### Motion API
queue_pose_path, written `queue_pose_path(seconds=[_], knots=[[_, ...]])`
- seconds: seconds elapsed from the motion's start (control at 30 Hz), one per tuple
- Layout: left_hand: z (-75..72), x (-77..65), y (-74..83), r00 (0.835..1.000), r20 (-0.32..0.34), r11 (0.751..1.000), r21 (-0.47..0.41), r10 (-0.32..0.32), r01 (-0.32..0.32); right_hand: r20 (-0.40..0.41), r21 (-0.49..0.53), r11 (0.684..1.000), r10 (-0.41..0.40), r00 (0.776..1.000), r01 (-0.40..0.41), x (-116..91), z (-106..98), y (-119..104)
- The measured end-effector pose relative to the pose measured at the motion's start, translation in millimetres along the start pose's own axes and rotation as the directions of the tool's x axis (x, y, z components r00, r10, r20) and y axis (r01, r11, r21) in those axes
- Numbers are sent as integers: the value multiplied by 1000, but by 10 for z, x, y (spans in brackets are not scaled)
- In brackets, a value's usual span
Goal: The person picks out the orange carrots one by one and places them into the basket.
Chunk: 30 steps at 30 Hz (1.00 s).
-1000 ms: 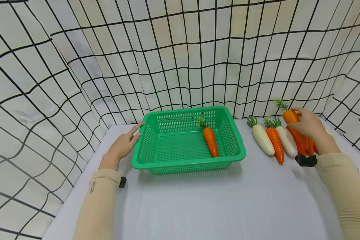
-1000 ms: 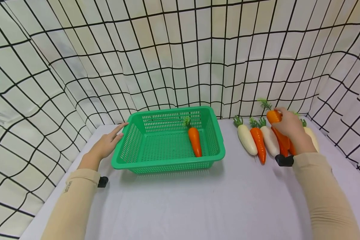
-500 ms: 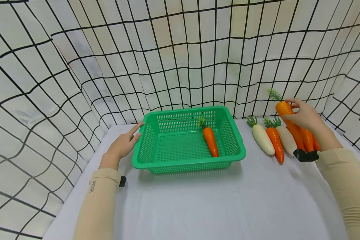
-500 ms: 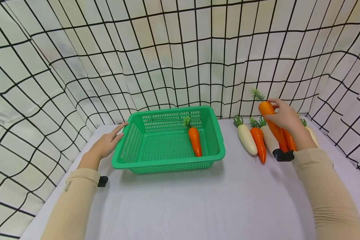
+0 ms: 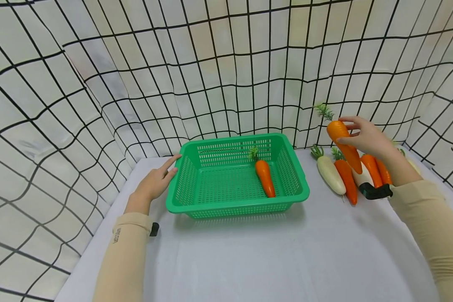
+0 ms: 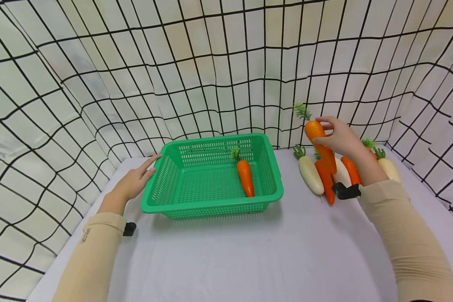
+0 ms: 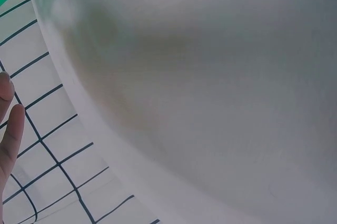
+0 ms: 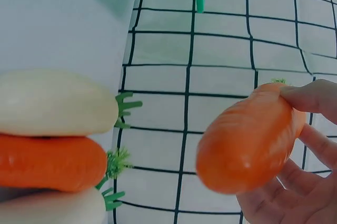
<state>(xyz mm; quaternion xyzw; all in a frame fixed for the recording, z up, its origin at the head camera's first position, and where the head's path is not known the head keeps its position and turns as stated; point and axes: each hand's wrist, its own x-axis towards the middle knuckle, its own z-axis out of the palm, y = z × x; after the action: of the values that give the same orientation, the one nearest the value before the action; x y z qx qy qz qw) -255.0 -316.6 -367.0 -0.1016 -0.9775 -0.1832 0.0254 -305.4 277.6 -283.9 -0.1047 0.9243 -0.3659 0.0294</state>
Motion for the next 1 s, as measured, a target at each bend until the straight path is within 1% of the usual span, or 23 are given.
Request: queue_pose_path(seconds=[0.27,0.47,0.6,0.83,1.0], knots=[[8,-2,-5,1000,-3,1000,0,5,-5,43,50,998,-35,998,32,77,87,-204],[4,-10,-3,1000,-2,1000,1,-3,3,66,82,995,-67,996,62,110,160,-369],[6,-21,-6,1000,-2,1000,4,-2,2,84,121,989,-91,992,81,166,225,-467],[6,-12,-7,1000,-1,1000,0,-1,1,117,224,972,-105,988,76,295,370,-586],[-2,-10,10,1000,1,1000,0,-7,7,124,229,970,-108,986,77,373,466,-705]])
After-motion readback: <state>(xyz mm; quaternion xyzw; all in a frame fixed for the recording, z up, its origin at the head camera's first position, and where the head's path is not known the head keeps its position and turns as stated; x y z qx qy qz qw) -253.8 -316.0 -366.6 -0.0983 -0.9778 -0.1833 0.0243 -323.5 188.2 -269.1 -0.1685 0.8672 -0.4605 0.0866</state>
